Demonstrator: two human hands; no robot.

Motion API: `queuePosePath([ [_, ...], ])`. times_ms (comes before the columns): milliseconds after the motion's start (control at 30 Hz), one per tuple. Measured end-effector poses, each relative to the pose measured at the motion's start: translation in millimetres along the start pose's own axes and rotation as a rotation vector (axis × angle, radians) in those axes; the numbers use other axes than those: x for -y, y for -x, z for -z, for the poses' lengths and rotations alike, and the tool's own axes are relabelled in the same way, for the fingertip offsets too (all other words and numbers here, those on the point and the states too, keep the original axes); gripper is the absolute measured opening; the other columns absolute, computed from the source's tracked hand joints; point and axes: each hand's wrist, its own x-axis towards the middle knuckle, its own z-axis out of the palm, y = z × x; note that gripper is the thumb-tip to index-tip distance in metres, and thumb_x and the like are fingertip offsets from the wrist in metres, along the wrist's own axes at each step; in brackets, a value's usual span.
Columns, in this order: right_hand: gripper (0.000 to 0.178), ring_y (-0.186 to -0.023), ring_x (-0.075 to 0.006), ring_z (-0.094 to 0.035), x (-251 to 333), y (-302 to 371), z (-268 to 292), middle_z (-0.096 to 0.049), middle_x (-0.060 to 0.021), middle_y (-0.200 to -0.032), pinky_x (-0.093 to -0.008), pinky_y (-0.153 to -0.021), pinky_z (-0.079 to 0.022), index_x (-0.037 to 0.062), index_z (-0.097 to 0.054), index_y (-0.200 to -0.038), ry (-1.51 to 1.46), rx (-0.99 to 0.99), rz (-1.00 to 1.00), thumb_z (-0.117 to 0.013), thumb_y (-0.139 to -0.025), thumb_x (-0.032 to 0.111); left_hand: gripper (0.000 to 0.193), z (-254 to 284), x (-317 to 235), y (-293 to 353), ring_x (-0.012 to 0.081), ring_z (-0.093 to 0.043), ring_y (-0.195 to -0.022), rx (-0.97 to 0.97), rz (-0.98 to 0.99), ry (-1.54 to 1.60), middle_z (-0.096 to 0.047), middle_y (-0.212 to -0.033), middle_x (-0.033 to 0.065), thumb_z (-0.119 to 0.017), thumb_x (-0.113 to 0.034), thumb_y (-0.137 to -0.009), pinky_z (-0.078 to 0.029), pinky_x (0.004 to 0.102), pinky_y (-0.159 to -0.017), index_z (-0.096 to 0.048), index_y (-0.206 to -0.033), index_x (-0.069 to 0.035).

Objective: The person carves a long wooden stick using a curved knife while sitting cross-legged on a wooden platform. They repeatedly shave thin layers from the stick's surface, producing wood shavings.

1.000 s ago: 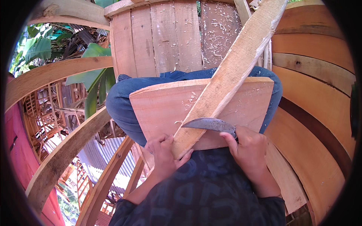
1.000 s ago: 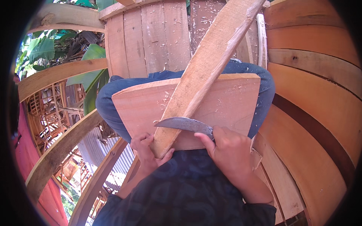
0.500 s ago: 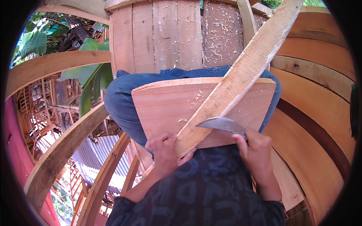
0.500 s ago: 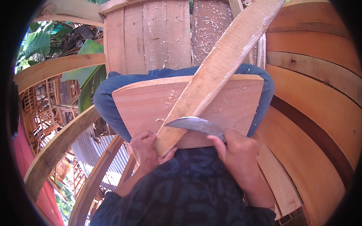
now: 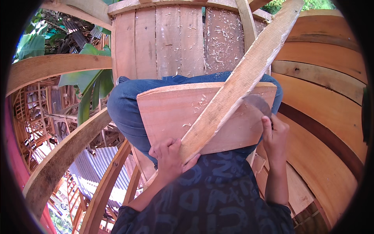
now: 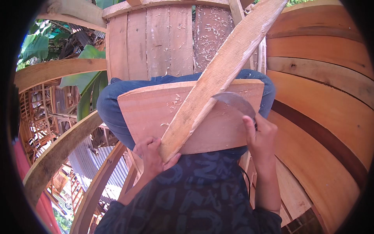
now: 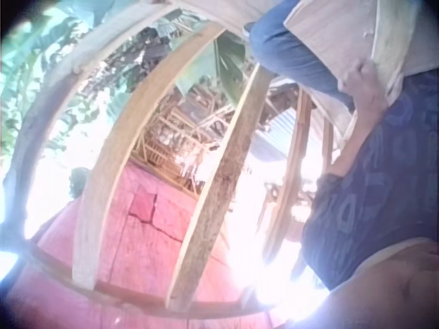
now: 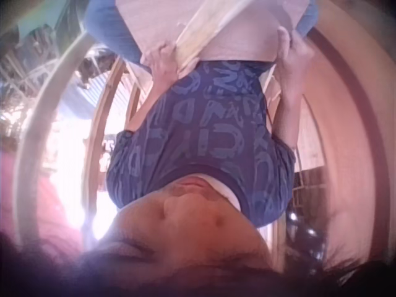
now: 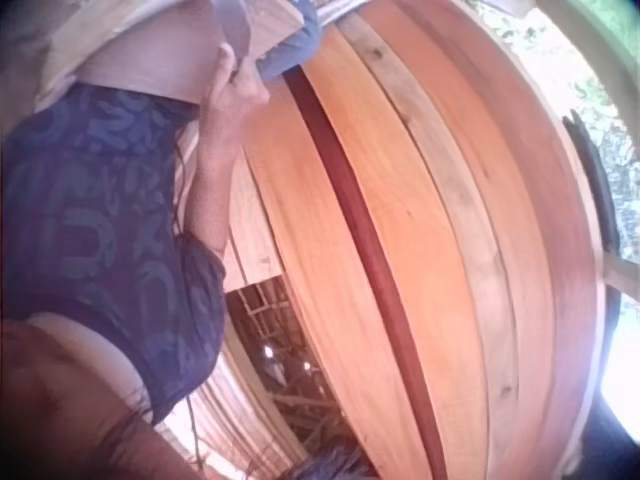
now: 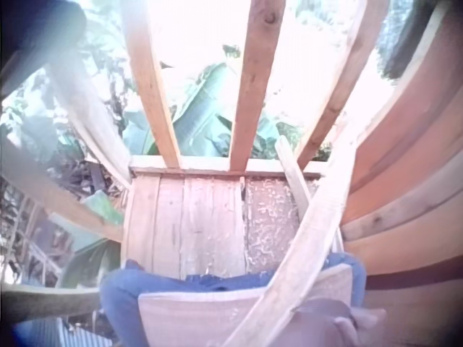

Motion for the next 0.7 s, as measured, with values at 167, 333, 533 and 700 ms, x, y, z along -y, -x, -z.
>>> queuePosePath([
  [167, 0.047, -0.053, -0.0332, -0.056, 19, 18, -30, -0.054, -0.015, -0.059, -0.0389, -0.048, -0.043, 0.0028, -0.052, -0.065, 0.146, 0.047, 0.27, -0.071, -0.084, 0.041, 0.075, 5, 1, -3, 0.0292, -0.041, -0.103, 0.025, -0.021, -0.015, -0.045, -0.109, 0.0113, -0.083, -0.049, -0.066, -0.024, 0.0469, -0.087, -0.051, -0.117, -0.005],
  [333, 0.05, -0.051, -0.0332, -0.055, -18, -41, -10, -0.055, -0.0159, -0.057, -0.0371, -0.048, -0.042, 0.0006, -0.056, -0.068, 0.176, -0.184, 0.146, -0.066, -0.088, 0.046, 0.073, 8, -2, -6, 0.0291, -0.041, -0.103, 0.029, -0.01, -0.005, -0.046, -0.108, 0.0115, -0.082, -0.049, -0.067, -0.024, 0.0469, -0.087, -0.051, -0.117, -0.005],
  [533, 0.055, -0.05, -0.0332, -0.055, -4, -49, 27, -0.059, -0.0162, -0.058, -0.0379, -0.049, -0.042, -0.0015, -0.059, -0.068, -0.172, -0.196, -0.075, -0.061, -0.091, 0.049, 0.073, 5, 0, -3, 0.0293, -0.041, -0.103, 0.041, 0.003, 0.004, -0.046, -0.108, 0.0126, -0.081, -0.049, -0.067, -0.024, 0.0469, -0.087, -0.051, -0.117, -0.005],
  [700, 0.056, -0.052, -0.0329, -0.06, 21, -4, -17, -0.057, -0.0146, -0.055, -0.0396, -0.048, -0.046, 0.0034, -0.057, -0.061, 0.235, 0.063, 0.265, -0.068, -0.08, 0.055, 0.072, 9, -5, -7, 0.0324, -0.042, -0.103, 0.048, -0.007, -0.034, -0.046, -0.109, 0.0166, -0.081, -0.042, -0.067, -0.025, 0.0484, -0.09, -0.048, -0.119, -0.004],
])
